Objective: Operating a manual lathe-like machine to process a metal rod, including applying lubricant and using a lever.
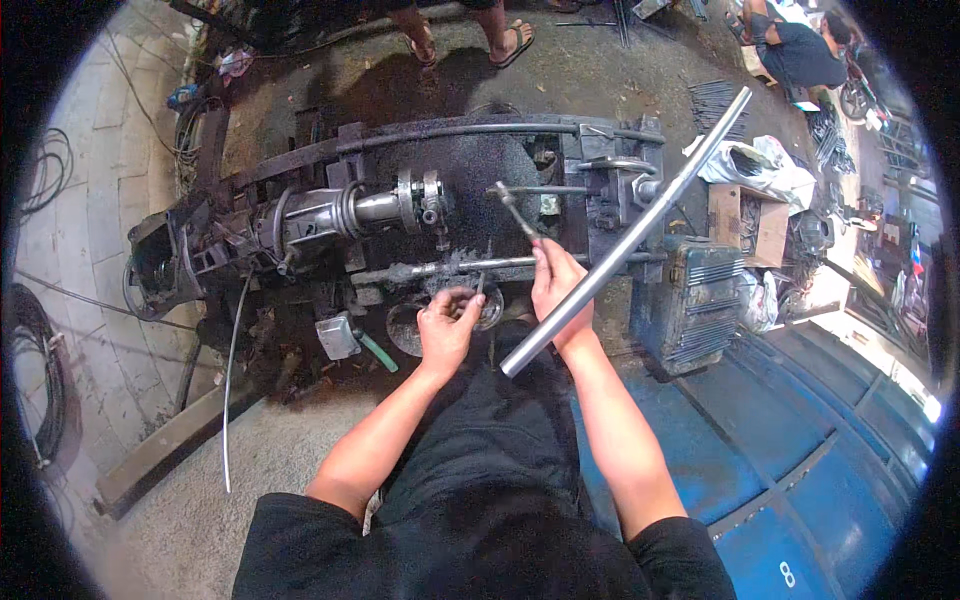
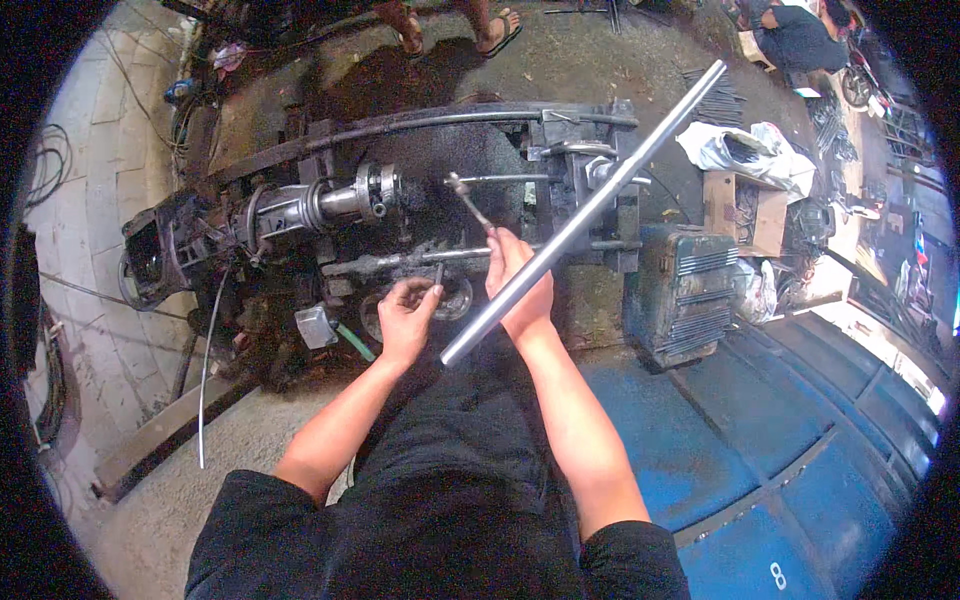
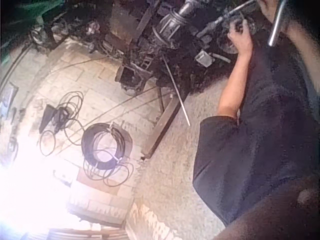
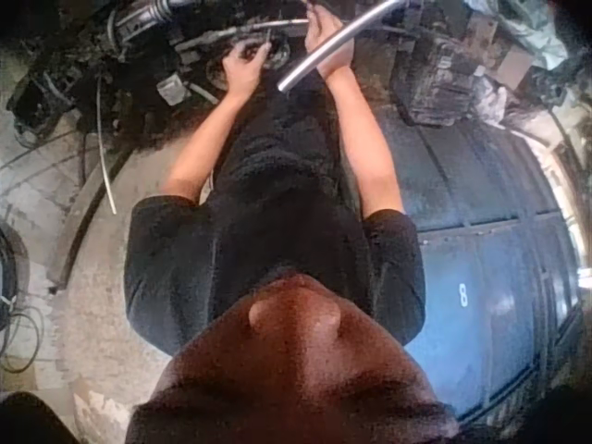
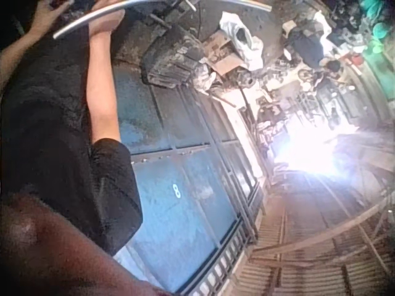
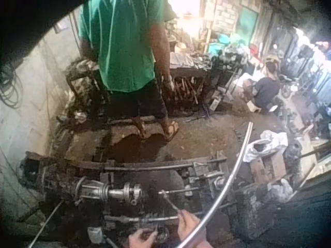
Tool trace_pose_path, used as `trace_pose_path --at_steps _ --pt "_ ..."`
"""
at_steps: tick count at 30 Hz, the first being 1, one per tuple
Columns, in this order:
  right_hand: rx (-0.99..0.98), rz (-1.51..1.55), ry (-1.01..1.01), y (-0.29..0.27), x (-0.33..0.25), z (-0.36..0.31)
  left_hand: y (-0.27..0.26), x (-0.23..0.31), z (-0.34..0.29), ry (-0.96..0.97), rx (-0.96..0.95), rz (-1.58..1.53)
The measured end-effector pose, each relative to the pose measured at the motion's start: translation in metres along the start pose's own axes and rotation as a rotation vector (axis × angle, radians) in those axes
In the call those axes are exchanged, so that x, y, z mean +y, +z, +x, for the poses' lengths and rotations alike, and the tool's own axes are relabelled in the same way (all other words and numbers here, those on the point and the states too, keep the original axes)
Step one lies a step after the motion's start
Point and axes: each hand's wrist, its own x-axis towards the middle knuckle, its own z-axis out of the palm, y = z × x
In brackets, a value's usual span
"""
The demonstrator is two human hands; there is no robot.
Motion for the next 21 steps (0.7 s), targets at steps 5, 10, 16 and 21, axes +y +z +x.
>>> trace_pose_path --at_steps 5,10,16,21 --pt "-0.266 0.185 0.159 -0.003 -0.004 -0.005 0.003 -0.004 -0.001 -0.045 -0.044 0.025" --pt "-0.164 0.215 0.351 0.004 0.005 -0.013 0.008 0.000 -0.003 -0.062 -0.051 0.024" --pt "-0.162 0.140 0.257 0.013 0.021 -0.018 0.012 -0.013 -0.002 -0.057 -0.040 0.019" --pt "-0.122 0.228 0.237 0.002 0.019 -0.005 0.012 -0.004 -0.003 -0.019 -0.041 0.075"
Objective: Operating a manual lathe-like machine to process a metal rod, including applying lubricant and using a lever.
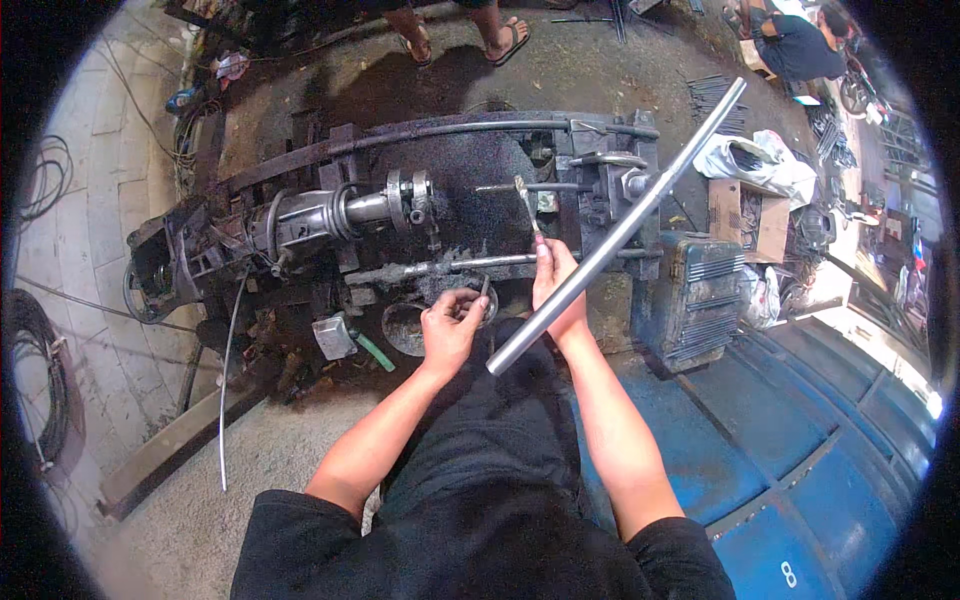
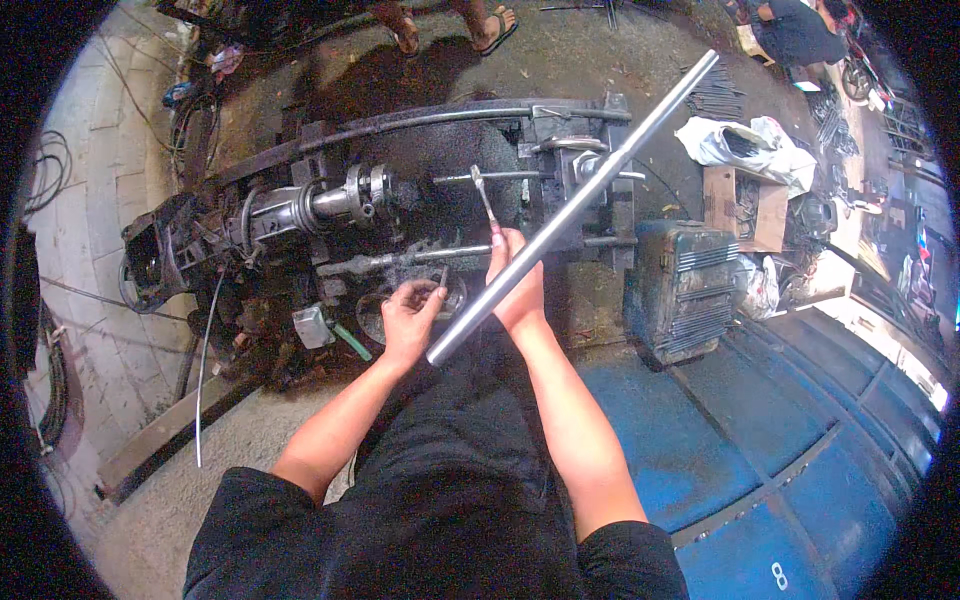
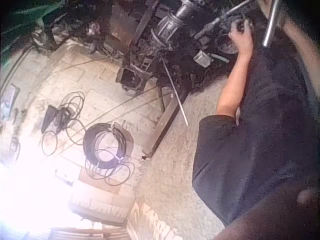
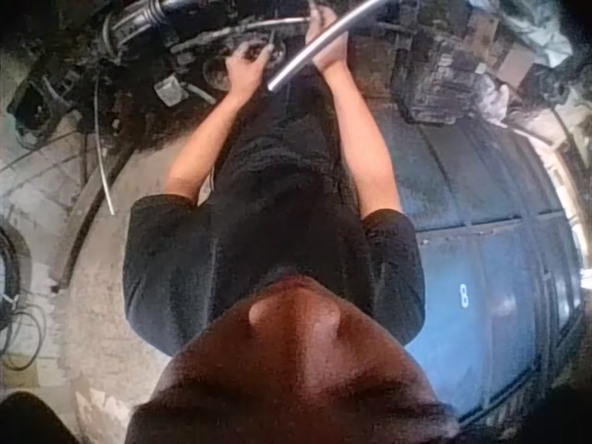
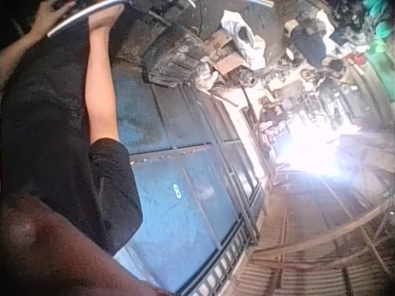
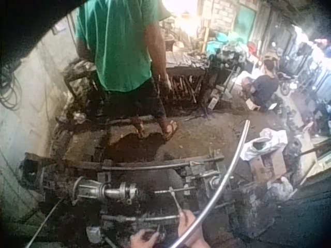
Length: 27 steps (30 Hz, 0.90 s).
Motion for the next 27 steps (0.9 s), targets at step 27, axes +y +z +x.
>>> trace_pose_path --at_steps 27 --pt "-0.095 -0.006 0.089 -0.020 -0.014 -0.011 -0.003 -0.005 -0.004 0.038 -0.008 -0.043"
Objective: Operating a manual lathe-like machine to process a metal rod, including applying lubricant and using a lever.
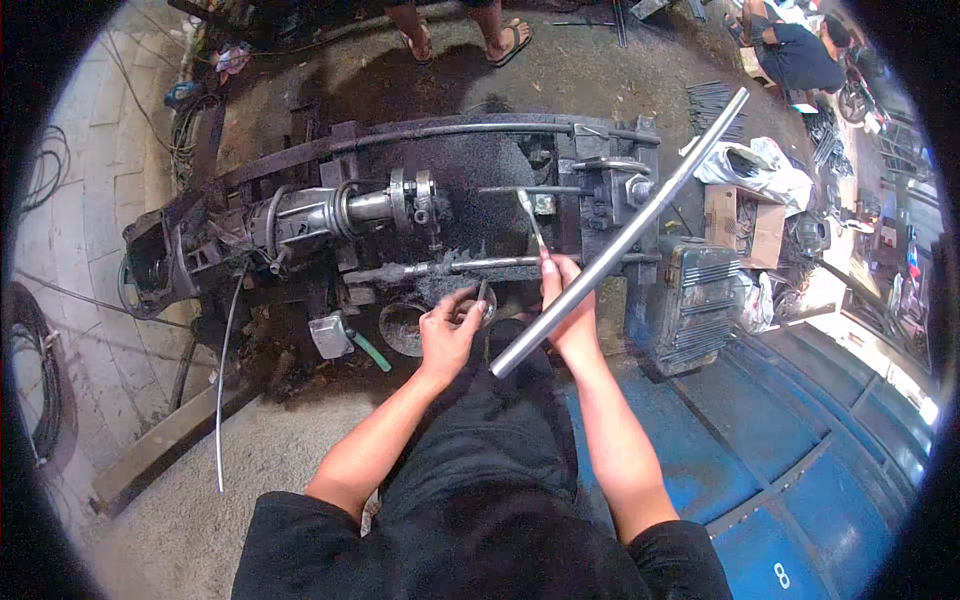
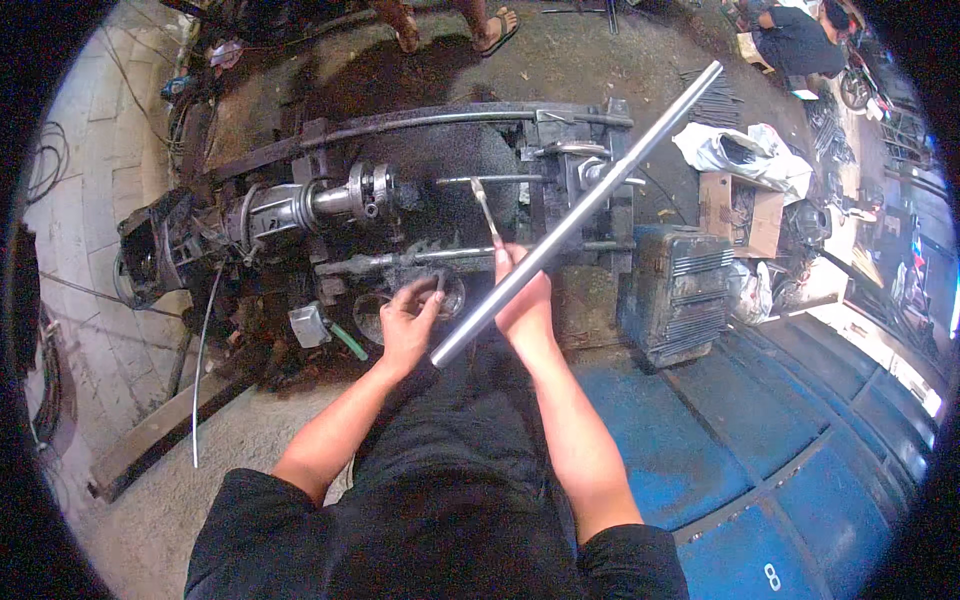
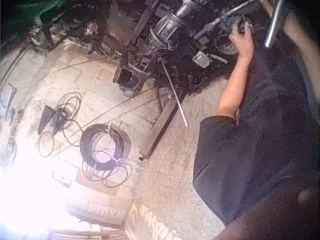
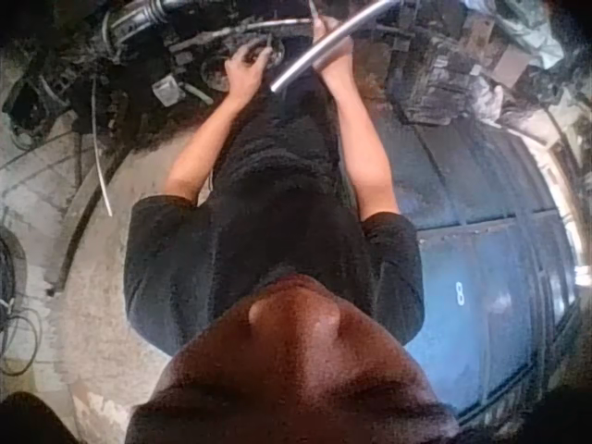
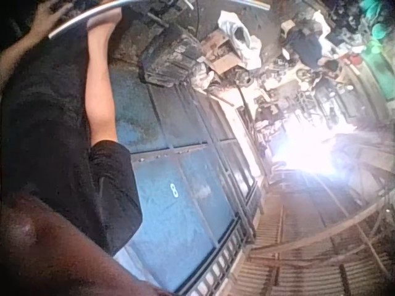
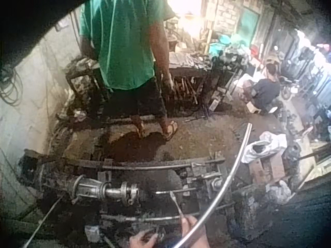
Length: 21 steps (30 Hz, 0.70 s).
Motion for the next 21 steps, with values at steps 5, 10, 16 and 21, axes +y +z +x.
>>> trace_pose_path --at_steps 5,10,16,21 --pt "0.100 0.216 0.197 0.007 0.048 -0.049 0.002 0.065 0.032 0.581 0.008 0.313" --pt "0.020 0.075 0.234 -0.007 0.052 -0.076 0.021 0.118 0.124 0.519 -0.279 0.797" --pt "0.069 0.130 0.174 -0.006 0.062 -0.079 0.038 0.121 0.196 0.142 -0.406 1.107" --pt "0.067 0.138 0.281 -0.002 0.060 -0.078 0.036 0.116 0.221 0.168 -0.596 1.167"
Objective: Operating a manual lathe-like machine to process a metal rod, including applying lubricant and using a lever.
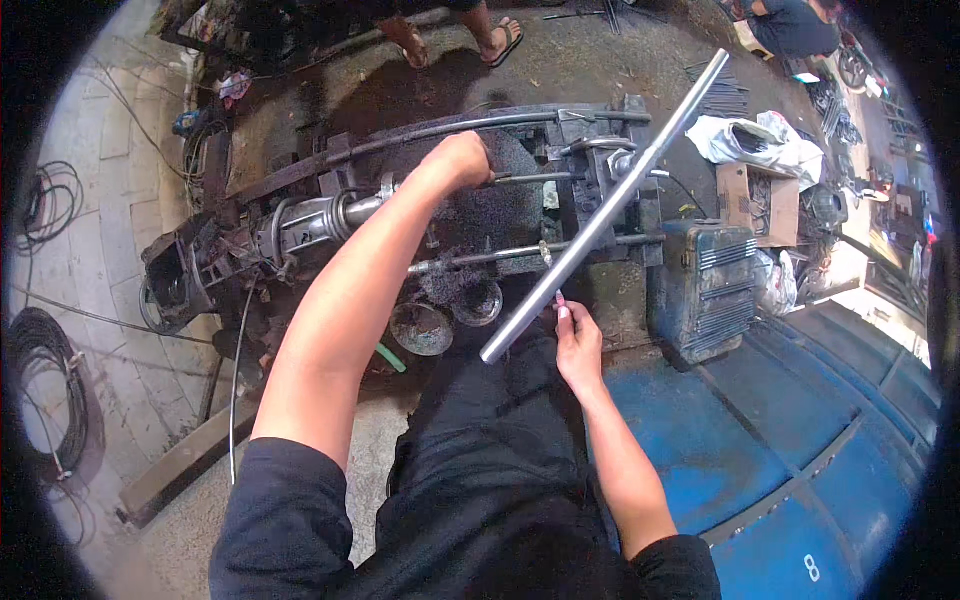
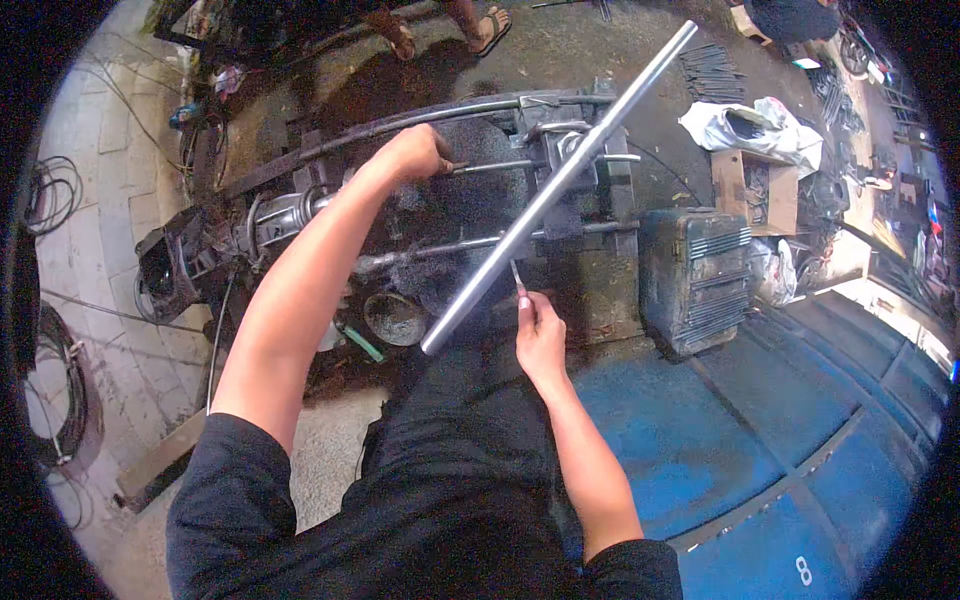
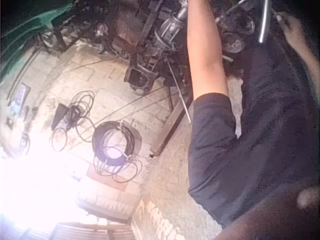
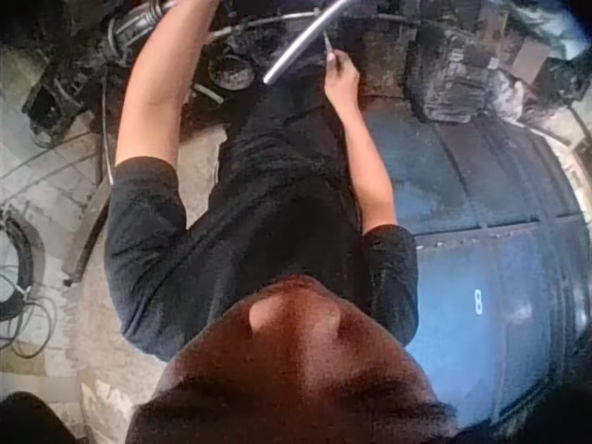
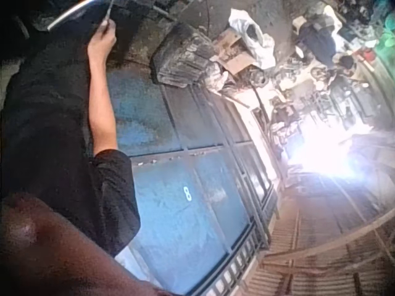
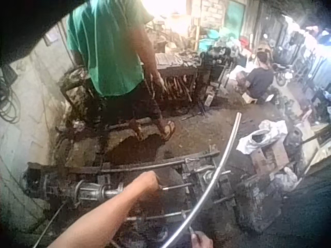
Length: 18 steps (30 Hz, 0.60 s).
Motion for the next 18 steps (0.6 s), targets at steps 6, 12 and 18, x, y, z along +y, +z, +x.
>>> trace_pose_path --at_steps 6,12,18 --pt "0.011 0.040 -0.089 0.004 0.010 -0.005 -0.015 0.000 0.004 0.030 -0.144 -0.128" --pt "0.025 -0.018 -0.143 -0.004 0.013 -0.006 -0.017 -0.001 0.011 0.100 -0.180 -0.081" --pt "0.051 0.005 -0.175 -0.002 0.018 0.000 -0.015 -0.005 0.013 0.105 -0.211 -0.134"
